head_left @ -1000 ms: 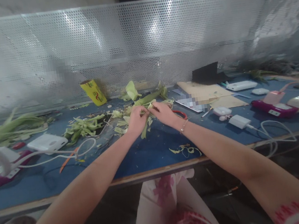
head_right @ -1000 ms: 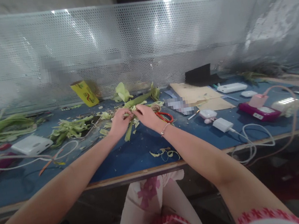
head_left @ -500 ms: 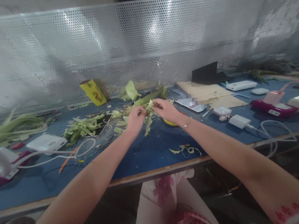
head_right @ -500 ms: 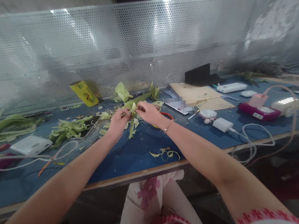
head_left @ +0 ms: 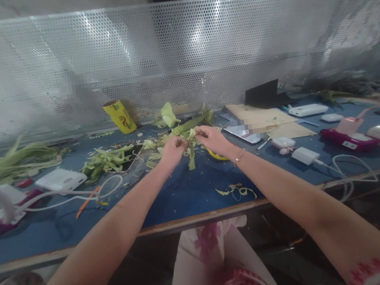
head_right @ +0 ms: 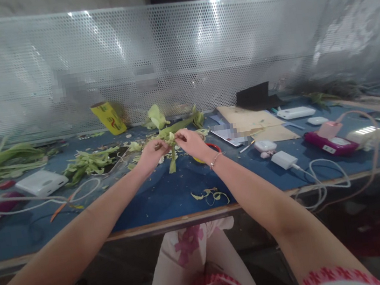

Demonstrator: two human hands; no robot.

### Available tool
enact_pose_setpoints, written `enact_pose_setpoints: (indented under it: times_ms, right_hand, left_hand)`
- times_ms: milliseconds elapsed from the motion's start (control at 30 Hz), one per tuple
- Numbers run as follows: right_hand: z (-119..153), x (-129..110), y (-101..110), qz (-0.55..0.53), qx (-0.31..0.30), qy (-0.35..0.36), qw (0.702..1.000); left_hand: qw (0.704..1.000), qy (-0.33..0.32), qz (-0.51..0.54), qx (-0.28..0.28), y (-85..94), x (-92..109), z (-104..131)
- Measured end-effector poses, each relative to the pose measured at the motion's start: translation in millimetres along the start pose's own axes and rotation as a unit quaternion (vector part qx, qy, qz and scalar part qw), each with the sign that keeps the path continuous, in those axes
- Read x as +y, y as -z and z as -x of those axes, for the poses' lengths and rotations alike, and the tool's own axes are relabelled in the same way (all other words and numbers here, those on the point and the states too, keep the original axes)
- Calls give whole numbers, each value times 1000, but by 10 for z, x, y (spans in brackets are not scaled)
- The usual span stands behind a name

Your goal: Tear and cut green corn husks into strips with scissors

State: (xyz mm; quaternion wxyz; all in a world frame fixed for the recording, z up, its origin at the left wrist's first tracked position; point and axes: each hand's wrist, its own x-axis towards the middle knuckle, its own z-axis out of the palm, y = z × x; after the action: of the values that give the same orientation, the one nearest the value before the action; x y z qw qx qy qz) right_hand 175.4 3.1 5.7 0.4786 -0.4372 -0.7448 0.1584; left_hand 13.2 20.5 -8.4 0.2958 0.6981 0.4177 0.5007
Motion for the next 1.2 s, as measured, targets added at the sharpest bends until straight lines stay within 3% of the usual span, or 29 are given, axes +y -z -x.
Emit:
enact_pose_setpoints:
  times_ms: [133, 367, 700, 933, 1200]
  right_hand:
    - [15, -37, -13, 14, -14, -10, 1000]
    - [17, -46, -21, -27, -10, -40, 999]
    - [2, -16, -19, -40, 0, -46, 998]
    - [10, -43, -16, -41, -16, -53, 998]
    - [10, -20, -28, -42, -10, -46, 998]
  left_hand:
    - [988, -20, -153, 28, 56, 48, 2]
    - [967, -105, -228, 51, 56, 101, 86]
    - [957, -190, -217, 20, 91, 78, 38]
    - [975, -143, -172, 16, 84, 85, 16]
    - [972, -169, -163, 19, 83, 112, 9]
